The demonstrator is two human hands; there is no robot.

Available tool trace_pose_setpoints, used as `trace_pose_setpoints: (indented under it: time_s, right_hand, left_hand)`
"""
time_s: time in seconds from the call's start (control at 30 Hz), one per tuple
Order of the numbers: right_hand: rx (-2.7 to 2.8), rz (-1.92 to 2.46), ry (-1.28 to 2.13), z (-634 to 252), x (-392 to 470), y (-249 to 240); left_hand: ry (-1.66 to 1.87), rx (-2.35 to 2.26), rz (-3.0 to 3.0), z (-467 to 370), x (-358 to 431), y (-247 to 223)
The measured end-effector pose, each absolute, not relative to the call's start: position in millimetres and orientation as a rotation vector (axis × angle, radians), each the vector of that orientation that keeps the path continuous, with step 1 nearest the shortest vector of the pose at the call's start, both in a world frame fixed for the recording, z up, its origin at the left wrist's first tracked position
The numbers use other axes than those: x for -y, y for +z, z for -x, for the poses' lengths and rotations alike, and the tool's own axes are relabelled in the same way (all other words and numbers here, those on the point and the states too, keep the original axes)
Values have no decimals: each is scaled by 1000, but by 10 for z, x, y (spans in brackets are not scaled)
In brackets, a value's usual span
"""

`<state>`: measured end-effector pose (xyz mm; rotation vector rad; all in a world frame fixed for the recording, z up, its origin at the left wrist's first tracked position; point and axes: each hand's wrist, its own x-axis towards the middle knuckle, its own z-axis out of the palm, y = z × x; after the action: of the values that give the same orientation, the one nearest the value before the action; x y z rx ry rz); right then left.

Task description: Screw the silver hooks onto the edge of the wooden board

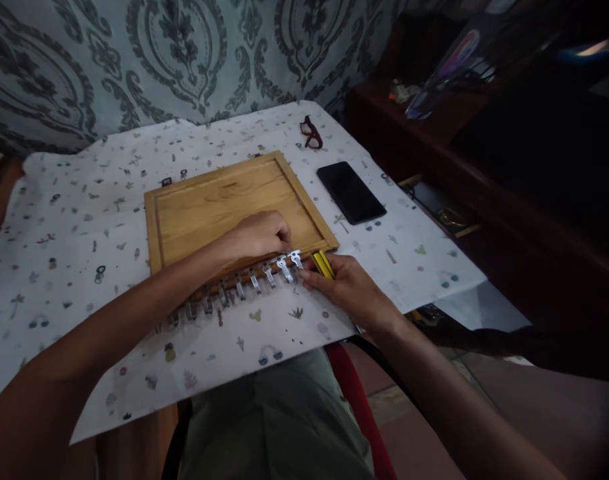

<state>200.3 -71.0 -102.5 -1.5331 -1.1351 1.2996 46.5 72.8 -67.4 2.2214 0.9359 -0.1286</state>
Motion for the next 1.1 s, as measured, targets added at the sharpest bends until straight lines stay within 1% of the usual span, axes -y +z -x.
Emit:
trace_pose_setpoints:
  time_s: [0.67,1.1]
  right_hand:
    - [1153,1516,1350,-2013,697,-1032]
    - [1158,1482,1371,-2036,684,-1054]
  left_hand:
    - [-119,-875,-2189,-466,-777,-681]
    - [-129,-920,-2168,-473,-750,-677]
